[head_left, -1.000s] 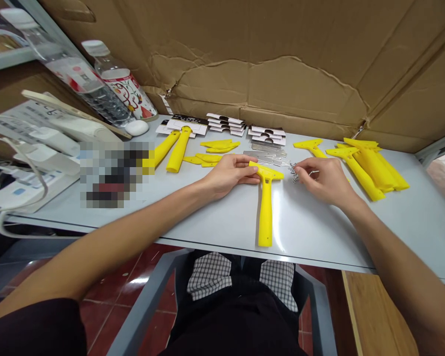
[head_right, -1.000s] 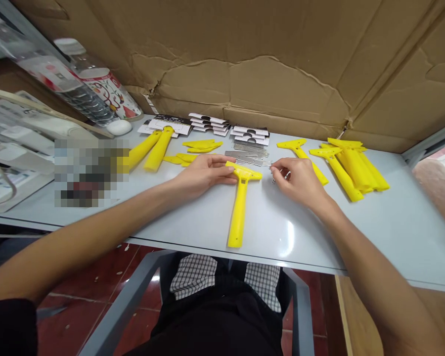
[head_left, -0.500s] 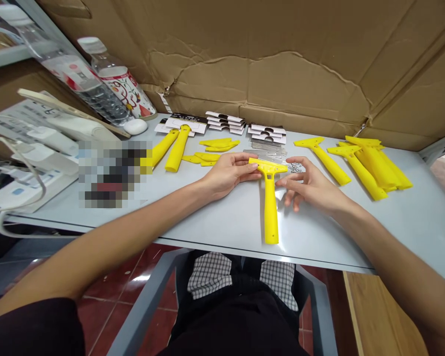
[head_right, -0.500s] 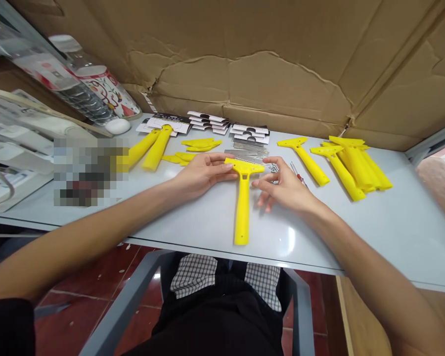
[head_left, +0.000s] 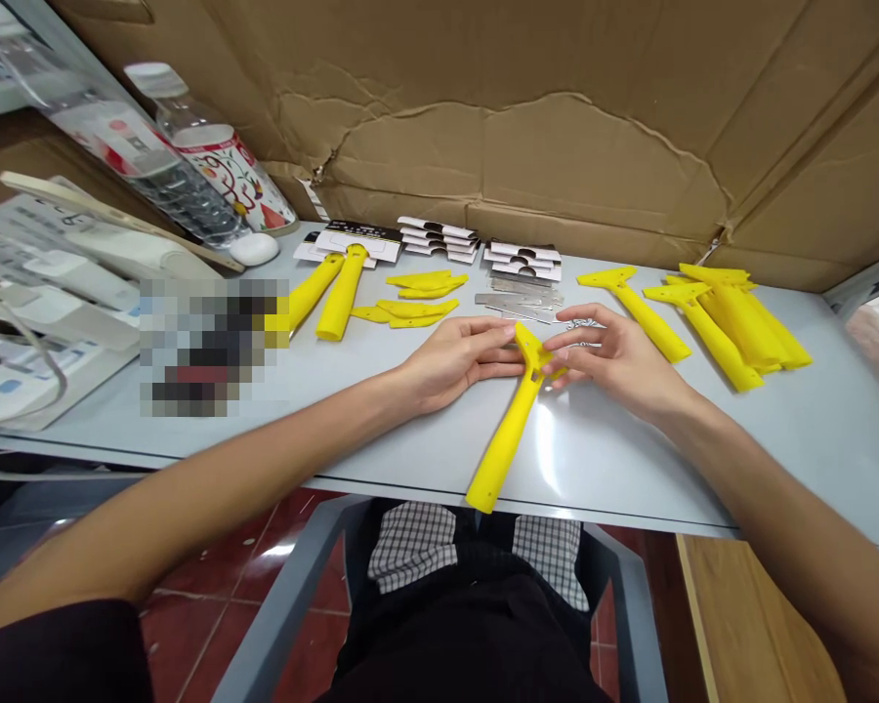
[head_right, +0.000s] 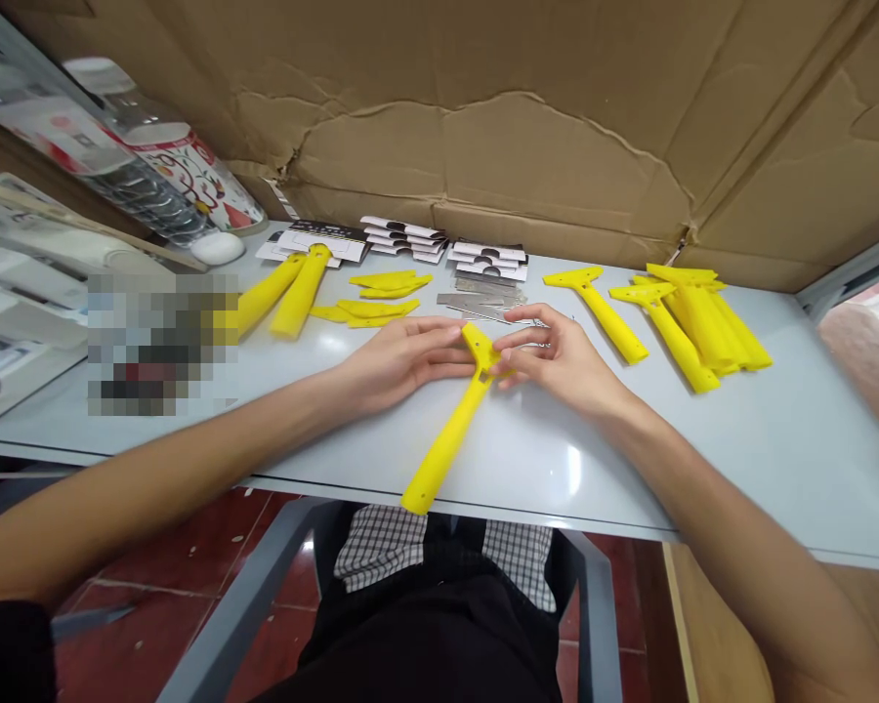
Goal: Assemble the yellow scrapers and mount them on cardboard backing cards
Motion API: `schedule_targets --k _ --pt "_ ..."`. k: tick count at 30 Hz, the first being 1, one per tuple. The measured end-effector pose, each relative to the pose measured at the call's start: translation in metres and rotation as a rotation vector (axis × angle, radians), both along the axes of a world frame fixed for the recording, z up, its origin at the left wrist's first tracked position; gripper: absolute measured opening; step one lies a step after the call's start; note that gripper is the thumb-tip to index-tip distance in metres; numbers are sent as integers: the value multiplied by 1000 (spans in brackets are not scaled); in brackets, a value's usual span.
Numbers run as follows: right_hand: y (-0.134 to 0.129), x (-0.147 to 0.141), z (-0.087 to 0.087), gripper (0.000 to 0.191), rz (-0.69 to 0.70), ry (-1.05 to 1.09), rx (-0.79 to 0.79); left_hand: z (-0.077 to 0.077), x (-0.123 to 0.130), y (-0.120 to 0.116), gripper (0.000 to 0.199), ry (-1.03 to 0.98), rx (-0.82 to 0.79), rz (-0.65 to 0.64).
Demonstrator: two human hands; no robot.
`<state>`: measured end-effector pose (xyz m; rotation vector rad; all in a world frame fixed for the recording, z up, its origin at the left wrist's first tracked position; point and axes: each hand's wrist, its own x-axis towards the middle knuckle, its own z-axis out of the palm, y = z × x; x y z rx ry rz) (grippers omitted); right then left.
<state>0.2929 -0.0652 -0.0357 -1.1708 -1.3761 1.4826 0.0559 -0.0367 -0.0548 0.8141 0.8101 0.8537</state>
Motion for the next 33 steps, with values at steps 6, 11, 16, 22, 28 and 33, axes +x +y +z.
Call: schedule_targets --k 6,11,16,22,28,33 --pt "3 -2 -5 39 23 -39 2 0 2 -5 33 117 7 75" --pt "4 -2 -5 25 -90 -348 265 1 5 -4 21 55 29 169" --pt "9 5 -3 25 -94 -430 242 -2 5 1 18 -60 18 246" --pt "11 2 -6 35 -59 -186 98 5 6 -3 19 37 -21 20" --pt "29 13 -2 24 -73 -558 303 7 5 -4 21 97 -37 13" --pt "59 18 -6 22 -41 -1005 645 7 5 -3 20 99 -39 24"
